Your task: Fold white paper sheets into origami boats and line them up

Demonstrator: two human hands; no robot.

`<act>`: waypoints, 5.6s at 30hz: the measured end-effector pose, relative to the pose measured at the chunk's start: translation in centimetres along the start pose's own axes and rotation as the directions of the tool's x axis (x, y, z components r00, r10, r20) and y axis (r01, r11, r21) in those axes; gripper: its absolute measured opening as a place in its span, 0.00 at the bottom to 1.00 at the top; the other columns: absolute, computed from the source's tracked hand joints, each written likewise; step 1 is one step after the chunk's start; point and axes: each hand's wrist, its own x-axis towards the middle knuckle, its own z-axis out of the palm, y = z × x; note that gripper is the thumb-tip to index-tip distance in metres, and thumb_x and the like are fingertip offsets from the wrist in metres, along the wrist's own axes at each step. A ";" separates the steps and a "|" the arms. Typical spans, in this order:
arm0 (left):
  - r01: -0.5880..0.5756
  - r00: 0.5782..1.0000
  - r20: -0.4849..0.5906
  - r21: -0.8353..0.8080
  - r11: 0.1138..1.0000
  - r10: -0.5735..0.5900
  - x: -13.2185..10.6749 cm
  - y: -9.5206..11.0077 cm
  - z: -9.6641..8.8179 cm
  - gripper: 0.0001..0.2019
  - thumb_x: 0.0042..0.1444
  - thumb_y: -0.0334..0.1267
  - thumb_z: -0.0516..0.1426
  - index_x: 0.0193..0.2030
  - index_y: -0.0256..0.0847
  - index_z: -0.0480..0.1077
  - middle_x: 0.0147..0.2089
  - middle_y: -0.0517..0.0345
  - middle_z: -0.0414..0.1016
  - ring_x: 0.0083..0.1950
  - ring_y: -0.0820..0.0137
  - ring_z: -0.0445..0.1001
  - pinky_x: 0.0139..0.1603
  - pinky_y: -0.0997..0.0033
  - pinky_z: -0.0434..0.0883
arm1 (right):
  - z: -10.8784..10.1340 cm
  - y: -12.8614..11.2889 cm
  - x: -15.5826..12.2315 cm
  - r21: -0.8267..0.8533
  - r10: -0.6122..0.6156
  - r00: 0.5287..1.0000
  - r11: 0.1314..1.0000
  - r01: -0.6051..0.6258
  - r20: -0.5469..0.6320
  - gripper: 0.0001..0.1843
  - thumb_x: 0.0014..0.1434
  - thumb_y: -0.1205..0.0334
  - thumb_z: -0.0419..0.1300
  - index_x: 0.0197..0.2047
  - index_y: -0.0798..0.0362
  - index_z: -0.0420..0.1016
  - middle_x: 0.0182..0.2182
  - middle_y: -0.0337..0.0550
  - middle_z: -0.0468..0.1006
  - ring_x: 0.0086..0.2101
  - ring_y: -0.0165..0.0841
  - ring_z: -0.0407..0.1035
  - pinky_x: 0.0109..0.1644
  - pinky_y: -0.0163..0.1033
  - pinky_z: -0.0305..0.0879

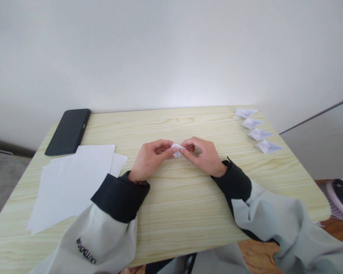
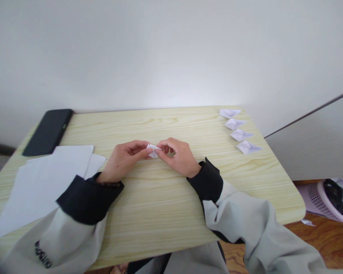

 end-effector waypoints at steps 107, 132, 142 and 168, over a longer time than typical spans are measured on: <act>-0.272 0.951 0.214 0.236 0.933 0.223 -1.0 -0.2 0.2 0.10 0.56 0.43 0.56 0.35 0.37 0.70 0.31 0.59 0.74 0.32 0.73 0.71 0.33 0.74 0.69 | -0.4 -0.6 -0.4 0.099 -0.043 0.995 0.994 0.034 0.090 0.07 0.60 0.62 0.56 0.34 0.54 0.72 0.25 0.38 0.74 0.25 0.25 0.64 0.27 0.30 0.59; -0.254 0.967 0.058 0.152 0.955 0.248 -0.8 -0.2 0.4 0.11 0.56 0.42 0.58 0.41 0.37 0.73 0.36 0.54 0.78 0.36 0.70 0.76 0.35 0.74 0.73 | -0.3 -0.6 -0.3 0.087 -0.082 0.994 0.993 0.075 0.069 0.08 0.60 0.62 0.55 0.32 0.54 0.72 0.24 0.37 0.73 0.22 0.24 0.62 0.25 0.30 0.58; -0.246 0.966 -0.020 0.230 0.942 0.257 -0.9 0.0 0.6 0.07 0.54 0.40 0.59 0.34 0.38 0.75 0.32 0.58 0.79 0.33 0.71 0.77 0.33 0.75 0.75 | -0.2 -0.5 -0.2 -0.005 -0.103 0.993 0.995 0.104 0.063 0.07 0.60 0.63 0.55 0.32 0.53 0.71 0.26 0.38 0.74 0.22 0.23 0.62 0.26 0.30 0.59; -0.304 0.953 0.004 0.012 0.953 0.304 -0.5 -1.1 0.7 0.10 0.60 0.38 0.53 0.48 0.42 0.62 0.50 0.52 0.68 0.48 0.68 0.73 0.41 0.69 0.76 | 0.0 0.2 -0.1 0.129 0.070 0.974 0.991 -0.042 -0.218 0.08 0.61 0.57 0.57 0.35 0.52 0.73 0.31 0.40 0.80 0.28 0.29 0.75 0.33 0.33 0.73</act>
